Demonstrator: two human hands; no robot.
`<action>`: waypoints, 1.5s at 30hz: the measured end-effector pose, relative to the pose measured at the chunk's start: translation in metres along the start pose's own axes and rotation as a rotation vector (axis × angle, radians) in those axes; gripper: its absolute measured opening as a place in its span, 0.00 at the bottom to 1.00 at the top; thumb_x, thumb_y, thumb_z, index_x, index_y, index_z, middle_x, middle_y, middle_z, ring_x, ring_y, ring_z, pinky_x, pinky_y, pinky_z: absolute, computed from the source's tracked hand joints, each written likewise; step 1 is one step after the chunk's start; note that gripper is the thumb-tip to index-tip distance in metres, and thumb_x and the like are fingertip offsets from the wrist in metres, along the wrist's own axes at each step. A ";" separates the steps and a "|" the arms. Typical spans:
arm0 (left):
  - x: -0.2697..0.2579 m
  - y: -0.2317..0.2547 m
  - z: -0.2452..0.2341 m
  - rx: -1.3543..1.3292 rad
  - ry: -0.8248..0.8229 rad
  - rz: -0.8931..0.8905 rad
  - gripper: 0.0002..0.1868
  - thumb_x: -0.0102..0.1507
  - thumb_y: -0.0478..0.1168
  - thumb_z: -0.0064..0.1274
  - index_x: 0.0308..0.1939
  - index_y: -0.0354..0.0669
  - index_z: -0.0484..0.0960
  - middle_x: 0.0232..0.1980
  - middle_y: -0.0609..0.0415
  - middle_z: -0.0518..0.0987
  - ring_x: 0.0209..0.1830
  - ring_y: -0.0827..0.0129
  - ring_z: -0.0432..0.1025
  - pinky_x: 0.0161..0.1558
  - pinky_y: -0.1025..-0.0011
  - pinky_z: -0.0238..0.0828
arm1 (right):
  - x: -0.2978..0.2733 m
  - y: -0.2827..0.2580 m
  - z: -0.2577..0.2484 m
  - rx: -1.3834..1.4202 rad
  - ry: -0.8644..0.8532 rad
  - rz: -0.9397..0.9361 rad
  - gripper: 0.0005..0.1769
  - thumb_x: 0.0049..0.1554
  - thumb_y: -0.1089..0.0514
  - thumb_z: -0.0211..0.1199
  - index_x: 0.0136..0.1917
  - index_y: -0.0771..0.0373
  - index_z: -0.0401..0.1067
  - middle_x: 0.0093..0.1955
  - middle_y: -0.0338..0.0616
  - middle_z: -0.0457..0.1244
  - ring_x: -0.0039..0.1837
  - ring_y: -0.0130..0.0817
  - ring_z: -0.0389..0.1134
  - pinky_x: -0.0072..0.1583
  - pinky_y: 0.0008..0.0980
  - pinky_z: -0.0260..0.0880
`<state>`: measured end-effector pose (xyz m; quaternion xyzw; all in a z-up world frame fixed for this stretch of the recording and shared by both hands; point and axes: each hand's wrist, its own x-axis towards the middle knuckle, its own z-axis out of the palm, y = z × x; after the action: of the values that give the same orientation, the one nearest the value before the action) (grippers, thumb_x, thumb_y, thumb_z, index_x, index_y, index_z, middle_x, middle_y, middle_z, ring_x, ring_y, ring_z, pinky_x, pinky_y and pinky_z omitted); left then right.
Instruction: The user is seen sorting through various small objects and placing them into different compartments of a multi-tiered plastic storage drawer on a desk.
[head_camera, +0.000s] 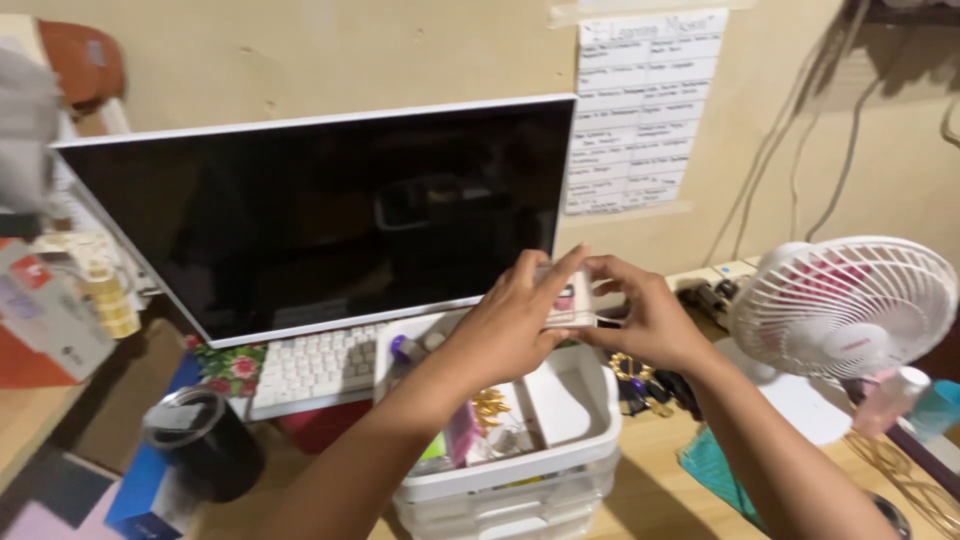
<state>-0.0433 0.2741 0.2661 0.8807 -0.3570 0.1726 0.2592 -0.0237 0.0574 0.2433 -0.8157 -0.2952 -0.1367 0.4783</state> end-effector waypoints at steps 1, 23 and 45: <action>0.005 0.010 0.005 -0.009 -0.009 0.003 0.51 0.57 0.42 0.63 0.80 0.58 0.51 0.66 0.40 0.64 0.65 0.44 0.67 0.60 0.55 0.68 | -0.011 0.012 -0.009 -0.002 0.005 0.013 0.39 0.42 0.66 0.76 0.67 0.64 0.67 0.57 0.42 0.69 0.58 0.32 0.72 0.57 0.36 0.77; 0.023 0.044 0.318 -0.096 -0.319 -0.438 0.32 0.54 0.36 0.66 0.59 0.40 0.68 0.59 0.42 0.74 0.59 0.46 0.73 0.55 0.53 0.72 | -0.179 0.219 -0.046 -0.141 -0.230 0.472 0.40 0.40 0.61 0.76 0.65 0.60 0.67 0.55 0.48 0.71 0.57 0.40 0.74 0.59 0.37 0.74; 0.041 0.164 0.167 0.316 0.090 -0.019 0.39 0.56 0.36 0.56 0.73 0.40 0.68 0.59 0.39 0.75 0.57 0.49 0.72 0.52 0.56 0.70 | -0.126 0.157 -0.035 -1.301 0.198 -0.233 0.20 0.50 0.49 0.65 0.57 0.42 0.68 0.68 0.40 0.61 0.69 0.49 0.65 0.68 0.60 0.59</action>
<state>-0.1134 0.0547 0.2059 0.9052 -0.3050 0.2635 0.1349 -0.0247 -0.0751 0.0870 -0.8844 -0.1934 -0.4119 -0.1043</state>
